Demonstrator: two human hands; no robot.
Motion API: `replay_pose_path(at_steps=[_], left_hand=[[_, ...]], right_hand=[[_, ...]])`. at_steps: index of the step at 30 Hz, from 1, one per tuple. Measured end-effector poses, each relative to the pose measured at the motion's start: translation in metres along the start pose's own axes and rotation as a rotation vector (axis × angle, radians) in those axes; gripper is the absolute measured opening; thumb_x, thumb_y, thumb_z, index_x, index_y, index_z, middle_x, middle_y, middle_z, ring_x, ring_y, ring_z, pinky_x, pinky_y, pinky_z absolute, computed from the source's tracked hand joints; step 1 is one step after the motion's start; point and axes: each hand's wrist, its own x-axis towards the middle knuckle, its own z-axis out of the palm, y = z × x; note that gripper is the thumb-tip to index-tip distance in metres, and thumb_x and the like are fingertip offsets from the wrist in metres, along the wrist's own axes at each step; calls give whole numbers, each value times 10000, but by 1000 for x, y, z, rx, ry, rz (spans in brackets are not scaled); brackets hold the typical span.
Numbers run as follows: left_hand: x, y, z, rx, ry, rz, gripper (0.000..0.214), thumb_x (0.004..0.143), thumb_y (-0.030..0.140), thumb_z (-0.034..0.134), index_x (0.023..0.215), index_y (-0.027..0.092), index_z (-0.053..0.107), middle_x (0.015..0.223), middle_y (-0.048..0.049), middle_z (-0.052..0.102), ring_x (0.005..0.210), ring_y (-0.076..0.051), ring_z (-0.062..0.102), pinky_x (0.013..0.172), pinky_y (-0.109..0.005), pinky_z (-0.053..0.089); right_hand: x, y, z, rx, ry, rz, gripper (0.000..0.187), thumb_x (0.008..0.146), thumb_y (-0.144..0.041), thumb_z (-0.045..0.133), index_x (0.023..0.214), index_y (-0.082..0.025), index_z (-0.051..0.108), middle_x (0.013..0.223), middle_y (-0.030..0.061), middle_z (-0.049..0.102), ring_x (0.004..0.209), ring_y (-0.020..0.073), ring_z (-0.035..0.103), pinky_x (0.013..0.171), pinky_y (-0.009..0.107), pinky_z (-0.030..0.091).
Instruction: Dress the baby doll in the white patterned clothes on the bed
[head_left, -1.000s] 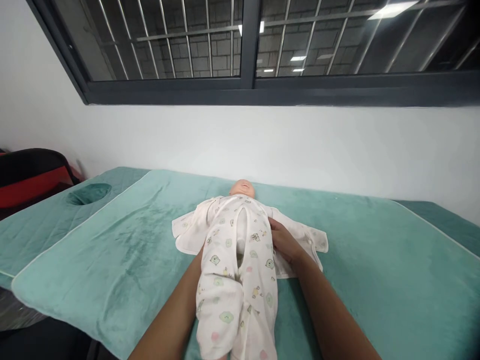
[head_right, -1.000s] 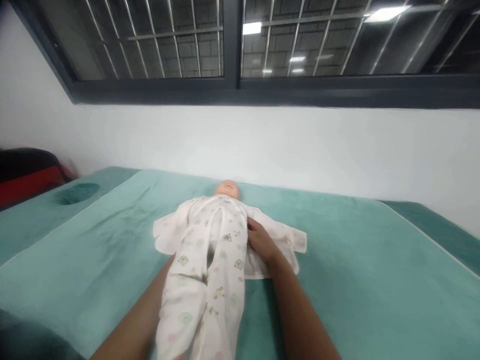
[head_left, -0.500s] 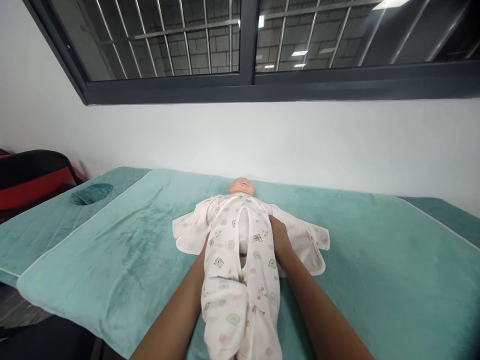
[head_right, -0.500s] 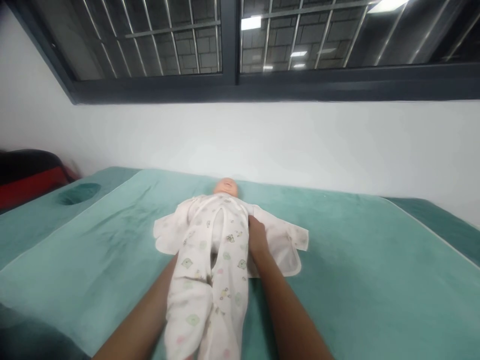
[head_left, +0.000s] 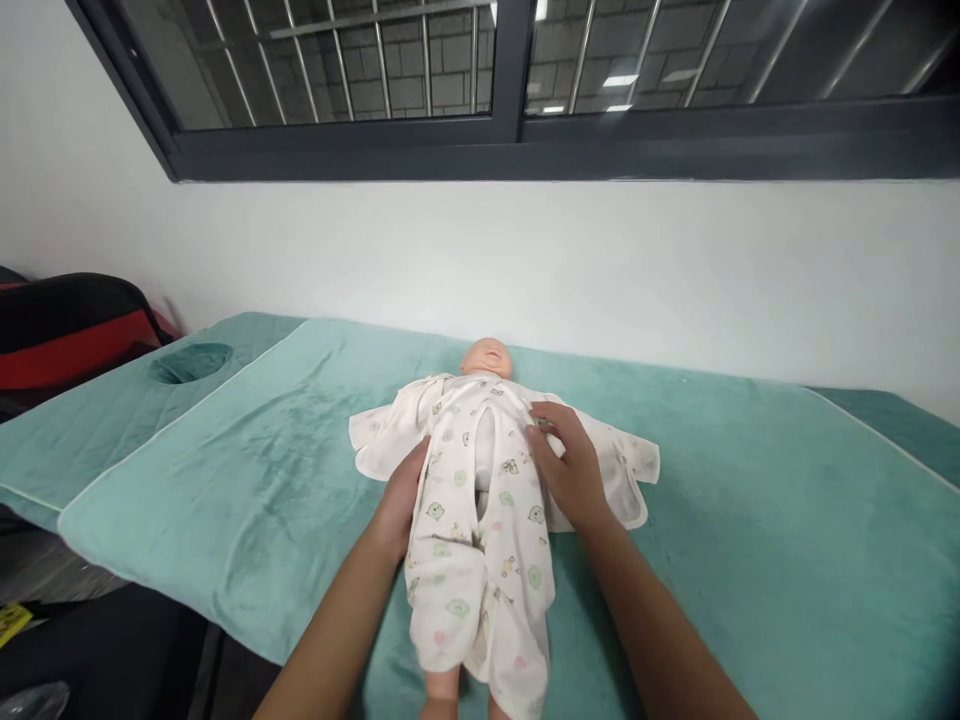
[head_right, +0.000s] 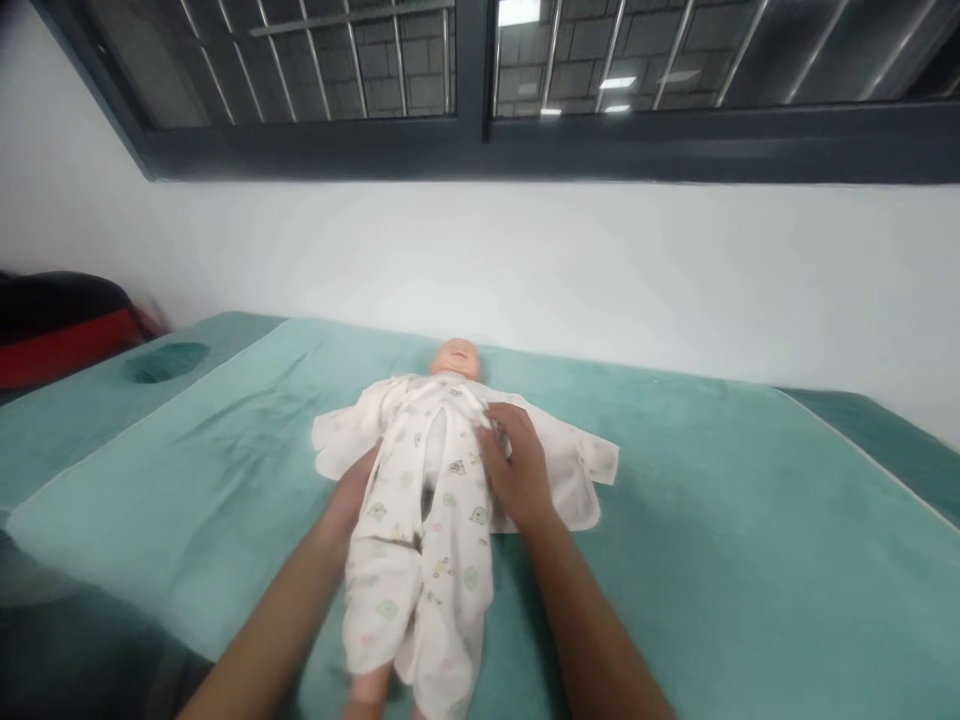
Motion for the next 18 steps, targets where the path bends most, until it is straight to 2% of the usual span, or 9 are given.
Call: replay_pose_path(at_steps=[2,3,5,7,9,10,13,15,18], left_hand=[[-24,-5,-16,78,6,43,436,864,475,602,1183,179,633,1175,-96,654,1089,-268,605,920,-388,507],[-39,-9,-26,153,18,91,406,860,456,612,1176,202,629,1194,-82,643,1110,-251,598,943,-370,494],[-72,-17,-45,327,-4,213,310,852,411,631,1086,208,647,1184,-80,631,1113,-237,598,947,-344,493],[-105,-26,-60,498,-55,297,214,850,365,635,1003,218,660,1160,-78,623,1087,-223,609,928,-328,510],[-132,-34,-67,651,-96,333,211,853,315,630,1050,242,650,1162,-82,606,1086,-219,612,913,-328,528],[-142,-37,-67,719,-108,346,254,853,294,626,1104,257,635,1171,-85,595,1091,-220,611,903,-333,538],[-157,-46,-56,860,-100,416,419,815,269,659,1225,285,573,1211,-91,559,1111,-237,594,893,-369,552],[-158,-51,-46,897,-45,471,429,812,260,654,1230,276,560,1212,-91,547,1111,-244,581,902,-400,546],[-155,-54,-35,937,33,519,269,876,218,557,1143,244,576,1106,-86,574,1022,-233,582,837,-402,546]], right_hand=[[-34,-20,-8,-39,-30,-53,49,897,-262,553,914,-220,569,985,60,600,935,187,571,834,336,476],[-56,-29,-12,-36,-89,-72,80,901,-242,548,826,-220,526,869,34,579,824,163,565,750,307,482],[-103,-43,-22,-38,-252,-78,142,900,-210,552,779,-224,479,743,0,540,686,133,541,626,262,473],[-147,-50,-29,-65,-398,-175,137,873,-195,590,788,-227,487,716,-4,558,647,130,557,575,248,482],[-179,-51,-34,-152,-402,-219,100,852,-154,592,894,-228,538,811,34,625,716,155,616,614,261,533],[-190,-50,-34,-203,-382,-226,156,842,-144,592,973,-223,557,886,62,650,777,174,644,651,273,558],[-203,-49,-31,-312,-319,-216,339,820,-142,584,1151,-201,550,1043,116,665,925,222,670,738,309,593],[-201,-53,-27,-332,-300,-188,299,827,-138,556,1116,-212,558,994,97,676,896,223,674,719,319,594],[-193,-70,-26,-276,-276,-139,180,863,-114,500,988,-231,556,878,62,661,787,192,661,653,294,574]])
